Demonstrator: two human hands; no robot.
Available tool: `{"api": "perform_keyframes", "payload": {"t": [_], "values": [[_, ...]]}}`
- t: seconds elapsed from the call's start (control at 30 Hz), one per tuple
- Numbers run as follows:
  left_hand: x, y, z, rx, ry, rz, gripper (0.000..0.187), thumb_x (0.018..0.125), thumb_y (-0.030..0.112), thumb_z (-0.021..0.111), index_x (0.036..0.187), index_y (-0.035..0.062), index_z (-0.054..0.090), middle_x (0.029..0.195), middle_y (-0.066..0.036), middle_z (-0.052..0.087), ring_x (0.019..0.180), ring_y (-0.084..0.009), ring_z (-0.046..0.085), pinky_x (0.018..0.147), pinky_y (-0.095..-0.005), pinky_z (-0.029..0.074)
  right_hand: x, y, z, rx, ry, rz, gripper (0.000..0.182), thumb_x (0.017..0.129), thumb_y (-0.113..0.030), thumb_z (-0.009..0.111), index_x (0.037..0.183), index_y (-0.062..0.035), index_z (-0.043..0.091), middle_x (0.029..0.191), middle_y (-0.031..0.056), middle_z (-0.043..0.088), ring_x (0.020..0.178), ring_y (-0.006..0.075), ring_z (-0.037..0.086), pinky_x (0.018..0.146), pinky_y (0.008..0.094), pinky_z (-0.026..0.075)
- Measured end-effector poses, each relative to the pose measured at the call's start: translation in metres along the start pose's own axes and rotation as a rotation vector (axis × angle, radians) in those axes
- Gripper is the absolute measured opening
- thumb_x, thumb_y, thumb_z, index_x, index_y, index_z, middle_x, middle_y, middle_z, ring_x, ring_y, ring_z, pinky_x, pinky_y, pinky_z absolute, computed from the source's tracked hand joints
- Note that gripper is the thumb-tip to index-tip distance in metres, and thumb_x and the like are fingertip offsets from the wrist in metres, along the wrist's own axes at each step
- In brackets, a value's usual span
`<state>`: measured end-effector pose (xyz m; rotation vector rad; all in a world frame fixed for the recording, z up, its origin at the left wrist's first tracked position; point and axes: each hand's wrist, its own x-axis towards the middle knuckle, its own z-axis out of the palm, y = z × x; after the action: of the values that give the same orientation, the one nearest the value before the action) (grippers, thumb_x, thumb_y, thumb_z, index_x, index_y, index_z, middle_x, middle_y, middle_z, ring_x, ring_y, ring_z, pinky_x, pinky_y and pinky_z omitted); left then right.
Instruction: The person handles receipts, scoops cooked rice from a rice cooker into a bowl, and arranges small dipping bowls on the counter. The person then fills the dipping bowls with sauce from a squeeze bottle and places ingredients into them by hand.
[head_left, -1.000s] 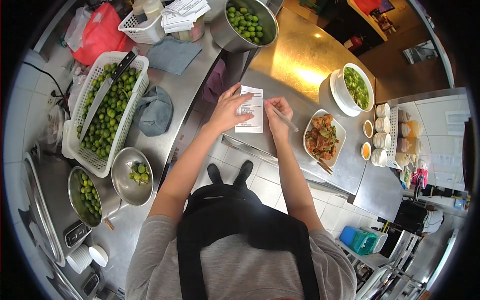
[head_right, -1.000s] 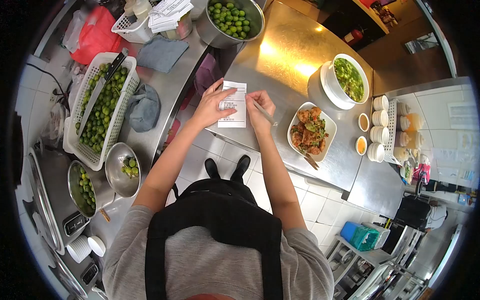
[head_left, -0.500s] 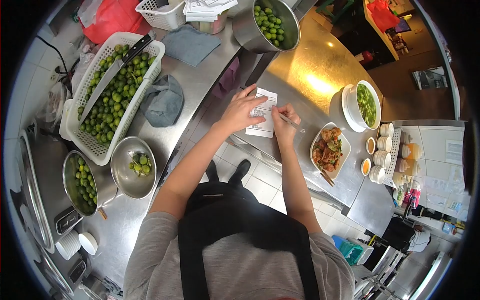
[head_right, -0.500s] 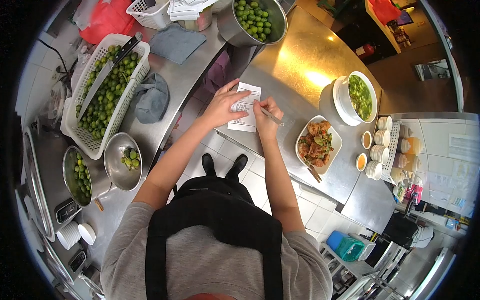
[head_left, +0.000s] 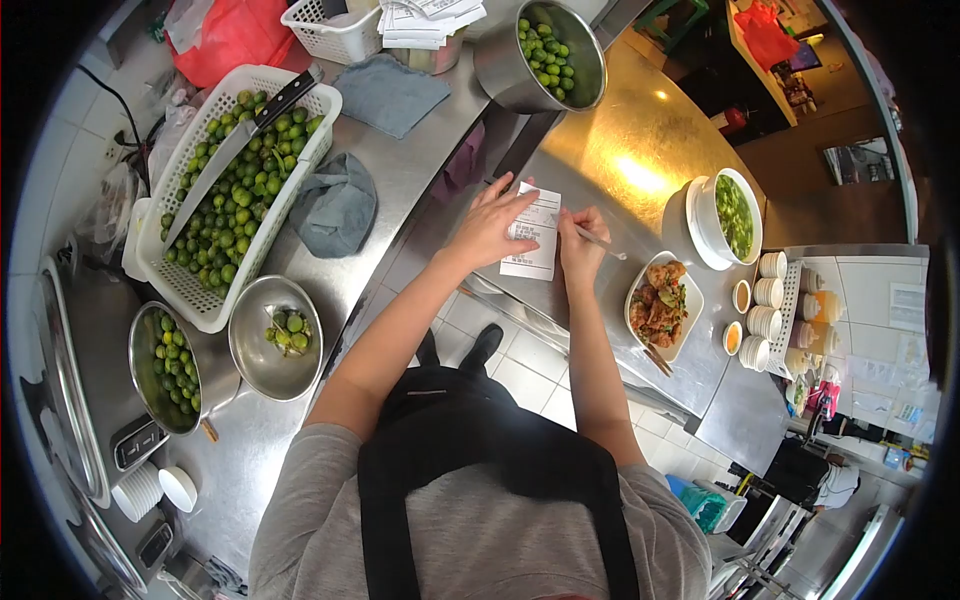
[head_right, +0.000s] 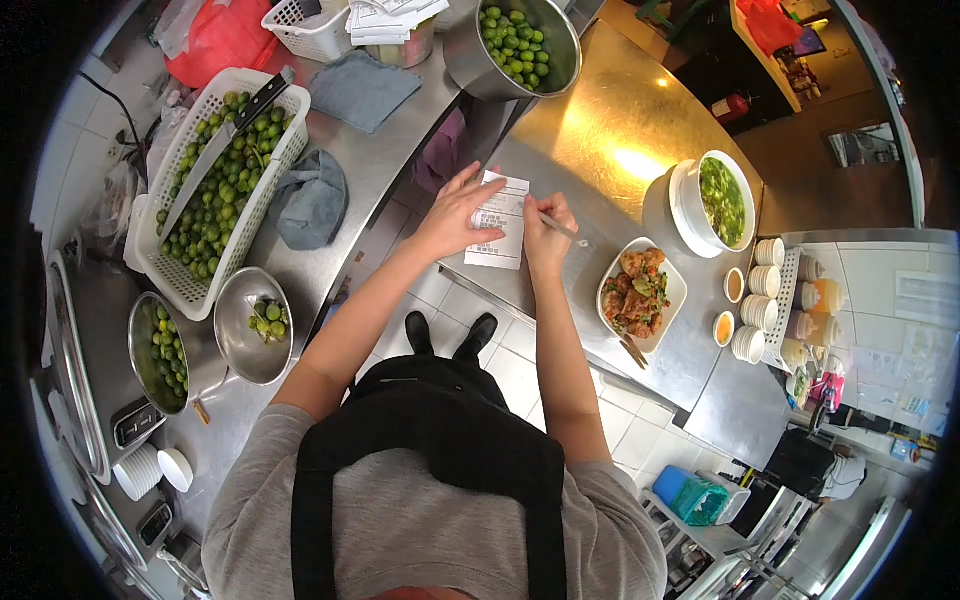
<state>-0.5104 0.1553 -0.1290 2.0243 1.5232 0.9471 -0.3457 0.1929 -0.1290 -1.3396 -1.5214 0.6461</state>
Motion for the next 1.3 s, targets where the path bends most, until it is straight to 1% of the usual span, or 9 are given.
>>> {"api": "perform_keyframes", "payload": {"t": [0.27, 0.5, 0.83, 0.9, 0.93, 1.0, 1.1, 1.23, 1.3], "values": [[0.003, -0.01, 0.007, -0.3, -0.017, -0.194, 0.085, 0.068, 0.031, 0.074, 0.14, 0.0161, 0.032, 0.146, -0.019, 0.02, 0.134, -0.035, 0.021, 0.107, -0.0456, 0.022, 0.004, -0.02, 0.036, 0.357, -0.065, 0.047, 0.027, 0.08, -0.01, 0.066, 0.062, -0.0042, 0.046, 0.054, -0.0019, 0.047, 0.05, 0.0046, 0.041, 0.044, 0.022, 0.032], [0.003, -0.022, 0.013, -0.453, 0.01, -0.179, 0.071, 0.078, 0.021, 0.065, 0.14, 0.0142, 0.031, 0.145, -0.02, 0.024, 0.135, -0.0322, 0.021, 0.107, -0.041, 0.023, 0.003, -0.024, 0.04, -0.001, -0.109, -0.034, 0.027, 0.079, -0.013, 0.067, 0.062, -0.0024, 0.049, 0.053, 0.0009, 0.05, 0.049, 0.0054, 0.043, 0.043, 0.0229, 0.033], [0.0, -0.022, 0.014, -0.489, 0.057, -0.181, 0.069, 0.077, 0.013, 0.065, 0.139, 0.0132, 0.033, 0.142, -0.018, 0.031, 0.133, -0.0283, 0.028, 0.105, -0.0367, 0.027, 0.005, -0.018, 0.041, 0.041, -0.08, -0.039, 0.028, 0.077, -0.015, 0.068, 0.061, -0.0017, 0.049, 0.054, 0.0059, 0.054, 0.048, 0.011, 0.048, 0.044, 0.0292, 0.038], [0.0, -0.017, 0.01, -0.498, 0.102, -0.171, 0.067, 0.078, 0.01, 0.064, 0.138, 0.0117, 0.035, 0.139, -0.018, 0.037, 0.13, -0.0268, 0.035, 0.103, -0.0343, 0.03, 0.01, -0.02, 0.025, 0.496, -0.004, 0.342, 0.028, 0.082, -0.019, 0.063, 0.063, -0.003, 0.051, 0.065, 0.006, 0.058, 0.058, 0.0119, 0.052, 0.053, 0.029, 0.041], [-0.004, -0.023, 0.013, -0.564, 0.167, -0.18, 0.063, 0.076, 0.008, 0.064, 0.134, 0.0111, 0.04, 0.131, -0.021, 0.044, 0.121, -0.028, 0.044, 0.097, -0.0331, 0.035, 0.011, -0.013, 0.015, 0.502, 0.011, 0.324, 0.028, 0.082, -0.019, 0.063, 0.063, -0.003, 0.051, 0.065, 0.006, 0.058, 0.058, 0.0119, 0.052, 0.053, 0.029, 0.041], [-0.008, -0.016, 0.003, -0.54, 0.326, -0.201, 0.052, 0.075, -0.001, 0.058, 0.126, 0.0075, 0.051, 0.106, -0.022, 0.061, 0.097, -0.0275, 0.062, 0.083, -0.0298, 0.045, 0.01, 0.002, -0.004, 0.625, -0.117, 0.182, 0.029, 0.088, -0.031, 0.056, 0.077, -0.0049, 0.059, 0.088, 0.0095, 0.061, 0.087, 0.0162, 0.057, 0.075, 0.0313, 0.045], [0.0, 0.001, -0.013, -0.712, 0.461, -0.178, 0.053, 0.075, -0.012, 0.047, 0.126, 0.0009, 0.049, 0.12, -0.014, 0.057, 0.106, -0.017, 0.055, 0.092, -0.0271, 0.04, -0.006, -0.023, -0.003, 0.712, -0.412, 0.312, 0.044, 0.087, -0.041, 0.054, 0.102, -0.0002, 0.063, 0.121, 0.0108, 0.055, 0.122, 0.0223, 0.041, 0.103, 0.0359, 0.029], [0.04, 0.027, -0.041, -1.078, 0.642, -0.106, 0.059, 0.078, -0.016, 0.045, 0.135, -0.0033, 0.033, 0.134, -0.013, 0.043, 0.118, -0.0208, 0.046, 0.098, -0.0294, 0.036, 0.046, -0.088, 0.014, 0.554, -0.46, 0.151, 0.023, 0.088, -0.009, 0.051, 0.105, -0.0006, 0.065, 0.11, 0.011, 0.061, 0.109, 0.0211, 0.051, 0.097, 0.0326, 0.035], [0.049, 0.057, -0.076, -1.124, 0.769, -0.034, 0.069, 0.078, -0.013, 0.05, 0.14, 0.0036, 0.024, 0.13, -0.013, 0.044, 0.116, -0.0195, 0.046, 0.093, -0.0299, 0.04, 0.098, -0.131, 0.013, 0.402, -0.389, -0.08, 0.022, 0.088, -0.008, 0.051, 0.102, -0.0034, 0.066, 0.108, 0.0099, 0.062, 0.106, 0.0194, 0.052, 0.094, 0.0315, 0.037]]}}
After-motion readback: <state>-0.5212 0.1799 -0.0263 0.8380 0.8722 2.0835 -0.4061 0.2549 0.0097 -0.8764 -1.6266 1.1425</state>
